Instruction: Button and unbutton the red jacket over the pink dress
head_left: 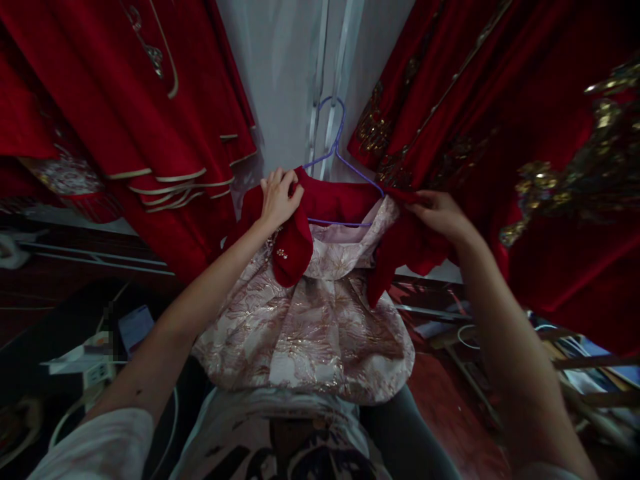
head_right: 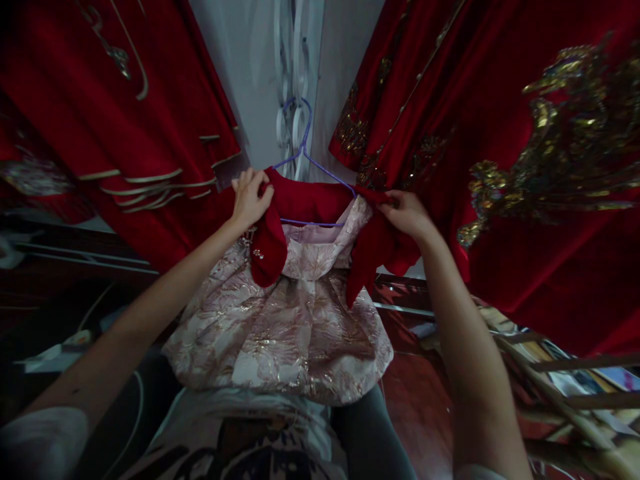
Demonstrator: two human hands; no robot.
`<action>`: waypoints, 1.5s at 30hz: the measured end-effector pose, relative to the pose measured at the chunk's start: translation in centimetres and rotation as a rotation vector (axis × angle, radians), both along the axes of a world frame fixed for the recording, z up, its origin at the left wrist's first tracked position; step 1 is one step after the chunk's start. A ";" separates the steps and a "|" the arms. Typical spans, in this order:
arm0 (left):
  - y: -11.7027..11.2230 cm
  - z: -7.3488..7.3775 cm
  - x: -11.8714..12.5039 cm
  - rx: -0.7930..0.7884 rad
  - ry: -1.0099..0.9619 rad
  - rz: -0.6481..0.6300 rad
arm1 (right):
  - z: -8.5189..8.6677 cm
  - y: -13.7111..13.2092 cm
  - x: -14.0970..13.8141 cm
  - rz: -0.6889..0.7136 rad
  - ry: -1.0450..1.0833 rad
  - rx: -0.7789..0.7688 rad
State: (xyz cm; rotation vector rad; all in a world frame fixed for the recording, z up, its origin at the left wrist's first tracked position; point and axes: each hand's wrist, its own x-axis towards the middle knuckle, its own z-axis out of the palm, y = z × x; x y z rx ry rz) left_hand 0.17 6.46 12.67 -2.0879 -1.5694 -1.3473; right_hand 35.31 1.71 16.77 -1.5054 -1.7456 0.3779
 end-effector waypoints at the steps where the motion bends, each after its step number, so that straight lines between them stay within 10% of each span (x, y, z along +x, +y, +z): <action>1: -0.2 0.0 0.1 -0.005 -0.002 0.005 | -0.6 0.1 -0.8 0.027 -0.010 -0.004; 13: 0.2 -0.1 -1.0 0.002 -0.033 -0.119 | -1.9 0.1 2.9 -0.346 -0.364 0.177; 19: -0.8 -0.3 0.1 -0.031 -0.069 -0.120 | -1.1 -1.7 -0.1 -0.027 -0.007 0.002; 28: -1.4 -0.7 0.5 -0.038 -0.081 -0.091 | -3.7 0.2 -12.8 0.374 0.171 -0.013; 36: -4.4 -2.8 1.5 0.023 -0.121 -0.046 | -7.4 0.0 -15.8 0.381 0.353 0.199; 45: -4.1 -4.2 3.9 -0.206 -0.589 -0.524 | -7.3 -2.2 -16.1 0.519 0.315 0.184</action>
